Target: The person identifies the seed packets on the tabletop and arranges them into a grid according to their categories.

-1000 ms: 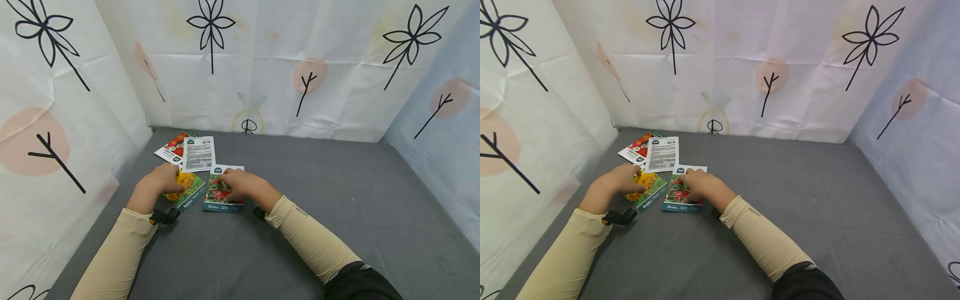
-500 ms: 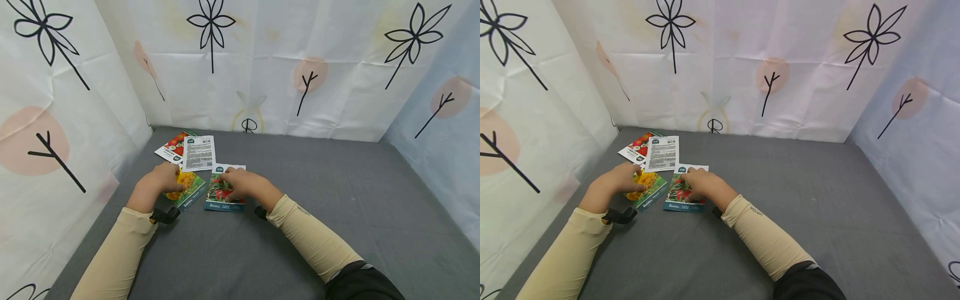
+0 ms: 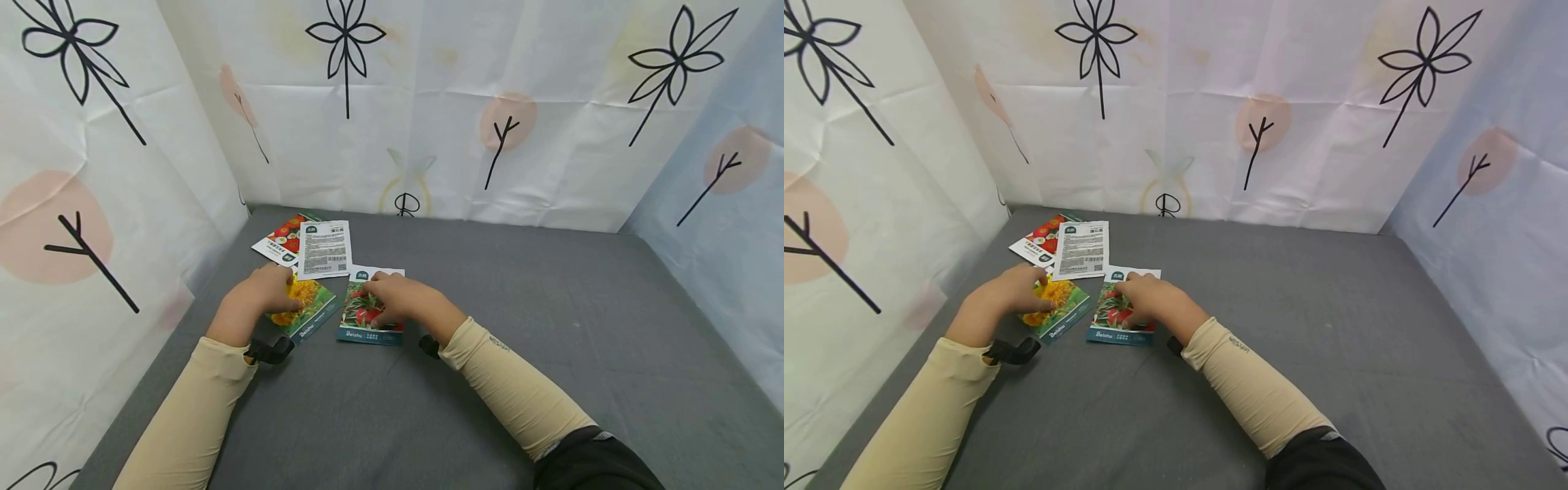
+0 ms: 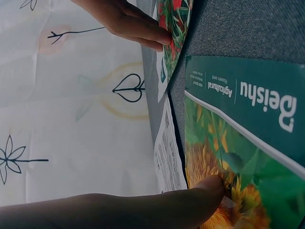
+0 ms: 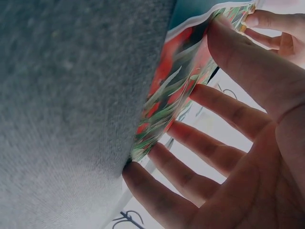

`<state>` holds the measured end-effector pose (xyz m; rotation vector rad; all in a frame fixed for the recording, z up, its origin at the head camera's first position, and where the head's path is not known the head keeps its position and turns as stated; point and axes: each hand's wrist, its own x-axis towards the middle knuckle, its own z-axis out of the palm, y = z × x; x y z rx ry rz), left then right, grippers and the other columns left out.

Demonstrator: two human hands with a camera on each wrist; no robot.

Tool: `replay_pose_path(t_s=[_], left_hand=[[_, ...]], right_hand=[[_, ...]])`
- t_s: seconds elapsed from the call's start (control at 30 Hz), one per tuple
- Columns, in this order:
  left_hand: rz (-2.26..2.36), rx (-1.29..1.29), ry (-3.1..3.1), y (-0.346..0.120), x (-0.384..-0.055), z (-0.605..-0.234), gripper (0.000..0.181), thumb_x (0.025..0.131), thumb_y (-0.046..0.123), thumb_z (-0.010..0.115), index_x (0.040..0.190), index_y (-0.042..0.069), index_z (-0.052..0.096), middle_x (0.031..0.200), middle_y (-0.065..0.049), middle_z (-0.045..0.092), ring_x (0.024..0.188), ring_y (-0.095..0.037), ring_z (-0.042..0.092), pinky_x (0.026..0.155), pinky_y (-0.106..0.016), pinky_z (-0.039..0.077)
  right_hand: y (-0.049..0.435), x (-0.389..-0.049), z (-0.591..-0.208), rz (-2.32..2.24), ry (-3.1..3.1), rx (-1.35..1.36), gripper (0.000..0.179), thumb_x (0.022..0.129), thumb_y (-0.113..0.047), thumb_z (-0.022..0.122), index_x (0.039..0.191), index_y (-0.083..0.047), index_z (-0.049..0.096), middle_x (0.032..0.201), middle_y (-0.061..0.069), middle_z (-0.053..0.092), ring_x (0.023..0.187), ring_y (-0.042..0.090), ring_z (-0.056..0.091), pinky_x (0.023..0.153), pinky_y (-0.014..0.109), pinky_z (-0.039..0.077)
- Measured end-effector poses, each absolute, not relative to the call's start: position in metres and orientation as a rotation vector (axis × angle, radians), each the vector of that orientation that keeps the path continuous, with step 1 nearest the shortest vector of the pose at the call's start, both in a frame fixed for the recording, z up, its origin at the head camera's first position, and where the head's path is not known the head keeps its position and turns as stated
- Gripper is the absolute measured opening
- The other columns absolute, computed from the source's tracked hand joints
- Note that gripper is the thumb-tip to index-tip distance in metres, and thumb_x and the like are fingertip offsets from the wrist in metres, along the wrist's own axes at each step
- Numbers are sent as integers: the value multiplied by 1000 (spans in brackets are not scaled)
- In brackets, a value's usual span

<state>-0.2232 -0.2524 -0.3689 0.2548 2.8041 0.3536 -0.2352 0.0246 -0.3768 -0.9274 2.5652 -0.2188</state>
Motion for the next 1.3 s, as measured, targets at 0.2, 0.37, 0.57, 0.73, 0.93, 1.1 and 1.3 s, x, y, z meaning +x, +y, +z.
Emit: replay_pose_path(t_s=[0.2,0.37,0.57,0.73,0.93,1.1,1.3], left_hand=[[351,256,2808,-253,-223,-369,57,91,30,81,123,-13,62,105,-22,65,85,-31,57,74,-41,51],[360,253,2810,-252,-222,-369,56,91,29,81,123,-13,62,105,-22,65,85,-31,57,73,-40,50],[363,255,2807,-252,-222,-368,57,91,29,81,123,-13,62,104,-22,64,84,-31,57,73,-40,50],[366,248,2802,-252,-222,-368,57,91,29,81,124,-13,62,106,-22,65,84,-31,57,73,-40,51],[360,244,2803,-252,-222,-369,58,91,30,81,124,-13,62,107,-23,65,85,-31,57,74,-42,52],[350,241,2807,-251,-222,-369,58,91,30,81,125,-13,62,109,-24,66,87,-32,57,77,-44,52],[349,244,2809,-250,-221,-367,58,90,30,81,124,-13,63,107,-23,66,86,-32,57,76,-43,52]], right_hand=[[27,-236,-378,-220,2560,-912,61,98,-35,78,152,-18,55,153,10,49,122,27,56,99,42,53],[29,-237,-377,-216,2559,-909,65,98,-37,78,154,-18,53,155,10,47,122,27,56,100,42,53],[31,-236,-375,-229,2556,-904,64,98,-36,78,154,-17,53,155,11,47,121,27,57,99,43,53],[32,-236,-376,-226,2558,-896,63,98,-35,79,153,-17,54,156,11,47,123,28,56,100,44,53],[35,-237,-378,-242,2565,-896,62,97,-35,79,152,-18,55,154,11,49,123,28,56,100,44,54],[37,-237,-378,-243,2565,-911,59,97,-34,79,150,-16,56,153,11,50,121,28,56,100,45,53],[38,-237,-377,-249,2563,-916,61,98,-33,79,151,-15,55,156,12,49,125,31,55,104,46,52]])
